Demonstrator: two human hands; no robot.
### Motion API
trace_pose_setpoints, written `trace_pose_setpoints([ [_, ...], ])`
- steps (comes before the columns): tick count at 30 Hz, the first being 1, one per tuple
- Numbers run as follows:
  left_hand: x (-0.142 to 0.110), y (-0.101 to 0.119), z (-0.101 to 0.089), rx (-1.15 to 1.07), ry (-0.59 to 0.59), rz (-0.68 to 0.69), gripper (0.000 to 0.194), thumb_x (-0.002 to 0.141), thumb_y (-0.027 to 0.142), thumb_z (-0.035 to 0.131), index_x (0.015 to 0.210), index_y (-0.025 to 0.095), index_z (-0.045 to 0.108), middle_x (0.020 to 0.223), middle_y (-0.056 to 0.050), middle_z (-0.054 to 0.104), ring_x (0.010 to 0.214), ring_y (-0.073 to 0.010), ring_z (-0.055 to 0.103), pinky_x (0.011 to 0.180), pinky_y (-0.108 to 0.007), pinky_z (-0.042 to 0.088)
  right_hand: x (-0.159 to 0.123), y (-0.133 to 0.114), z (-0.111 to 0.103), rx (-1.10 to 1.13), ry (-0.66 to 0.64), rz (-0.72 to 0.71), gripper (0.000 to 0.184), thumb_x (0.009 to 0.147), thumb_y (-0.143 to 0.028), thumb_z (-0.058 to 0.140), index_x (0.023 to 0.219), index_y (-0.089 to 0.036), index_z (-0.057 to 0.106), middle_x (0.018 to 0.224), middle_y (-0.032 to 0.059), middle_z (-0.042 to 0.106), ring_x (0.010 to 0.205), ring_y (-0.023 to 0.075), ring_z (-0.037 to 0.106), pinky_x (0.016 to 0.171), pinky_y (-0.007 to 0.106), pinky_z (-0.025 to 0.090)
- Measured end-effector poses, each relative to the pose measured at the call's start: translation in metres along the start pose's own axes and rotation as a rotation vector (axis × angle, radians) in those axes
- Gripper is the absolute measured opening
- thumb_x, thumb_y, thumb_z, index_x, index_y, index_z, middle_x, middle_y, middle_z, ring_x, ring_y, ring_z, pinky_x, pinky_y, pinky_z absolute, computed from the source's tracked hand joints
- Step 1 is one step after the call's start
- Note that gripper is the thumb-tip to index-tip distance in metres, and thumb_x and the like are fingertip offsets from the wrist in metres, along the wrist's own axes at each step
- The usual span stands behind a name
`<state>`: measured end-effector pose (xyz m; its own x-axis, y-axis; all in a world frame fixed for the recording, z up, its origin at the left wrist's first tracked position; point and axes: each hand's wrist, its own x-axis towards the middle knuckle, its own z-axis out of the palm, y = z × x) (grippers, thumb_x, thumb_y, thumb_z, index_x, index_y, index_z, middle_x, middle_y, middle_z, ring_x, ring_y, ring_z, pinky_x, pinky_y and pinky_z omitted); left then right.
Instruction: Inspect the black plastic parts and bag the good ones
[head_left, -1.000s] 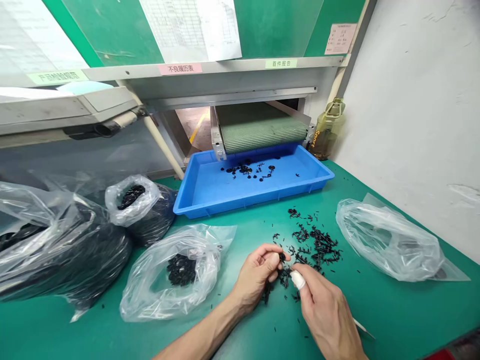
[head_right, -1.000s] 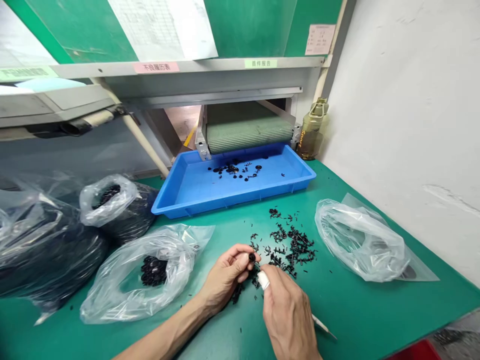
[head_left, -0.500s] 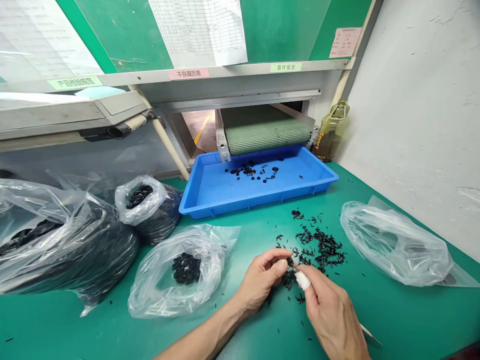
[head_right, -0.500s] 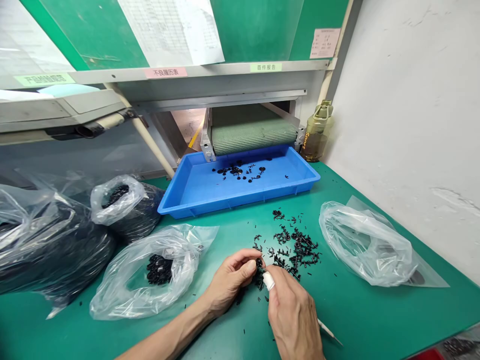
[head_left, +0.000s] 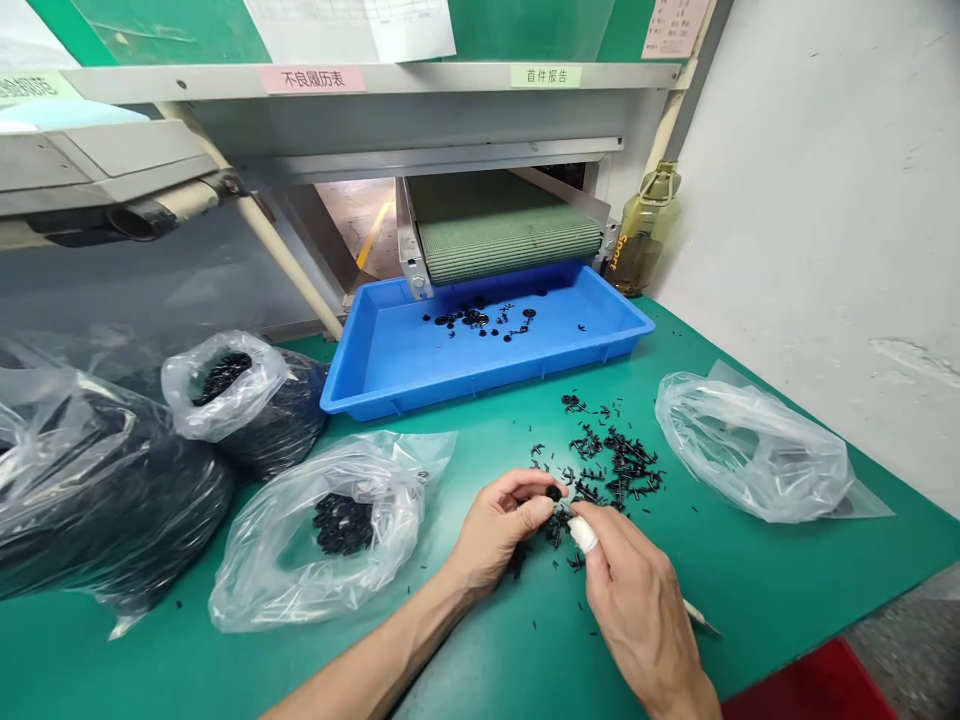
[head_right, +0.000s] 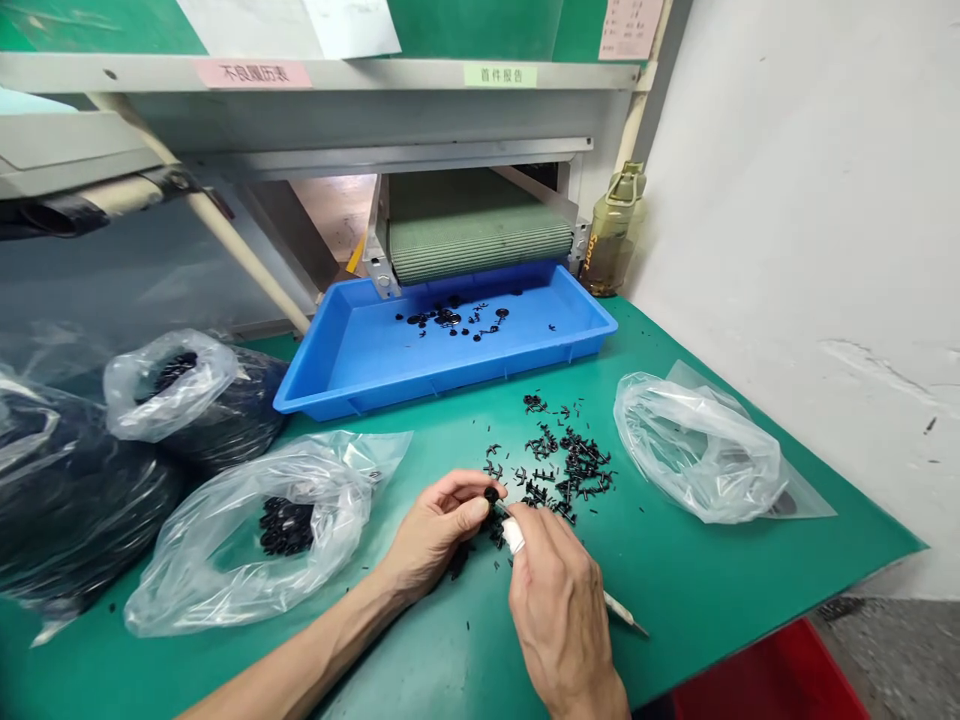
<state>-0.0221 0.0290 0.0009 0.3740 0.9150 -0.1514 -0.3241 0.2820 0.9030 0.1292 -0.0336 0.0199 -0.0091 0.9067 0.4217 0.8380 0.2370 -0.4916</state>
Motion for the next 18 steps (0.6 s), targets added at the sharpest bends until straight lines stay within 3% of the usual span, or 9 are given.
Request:
trace_pose_setpoints([
  [4,-0.001,0.0,0.0,0.003,-0.018,0.012,0.021,0.077,0.028,0.075,0.093,0.018,0.065,0.099,-0.006,0.071,0.071,-0.008,0.054,0.06,-0.019,0.035,0.0,-0.001,0.001,0.009,-0.004,0.005,0.032,0.09,-0.012,0.035,0.11,-0.021,0.058,0.096,0.0051,0.066,0.081,0.0184,0.063,0.064,0.029,0.048],
  [9,-0.001,0.0,0.001,0.007,-0.024,0.058,0.02,0.076,0.026,0.076,0.09,0.019,0.064,0.099,-0.004,0.071,0.086,-0.0133,0.058,0.077,-0.026,0.041,0.002,-0.004,0.0,0.026,0.004,-0.002,0.031,0.09,-0.011,0.035,0.109,-0.021,0.058,0.093,0.0046,0.066,0.081,0.0178,0.062,0.067,0.028,0.047],
  [18,-0.002,0.004,0.006,0.095,0.032,0.063,0.02,0.072,0.026,0.077,0.082,0.018,0.063,0.099,-0.005,0.071,0.08,-0.0142,0.058,0.076,-0.028,0.044,0.004,-0.015,0.004,-0.153,0.071,-0.081,0.03,0.095,-0.015,0.035,0.11,-0.014,0.061,0.076,0.0054,0.059,0.07,0.0178,0.057,0.062,0.028,0.042],
])
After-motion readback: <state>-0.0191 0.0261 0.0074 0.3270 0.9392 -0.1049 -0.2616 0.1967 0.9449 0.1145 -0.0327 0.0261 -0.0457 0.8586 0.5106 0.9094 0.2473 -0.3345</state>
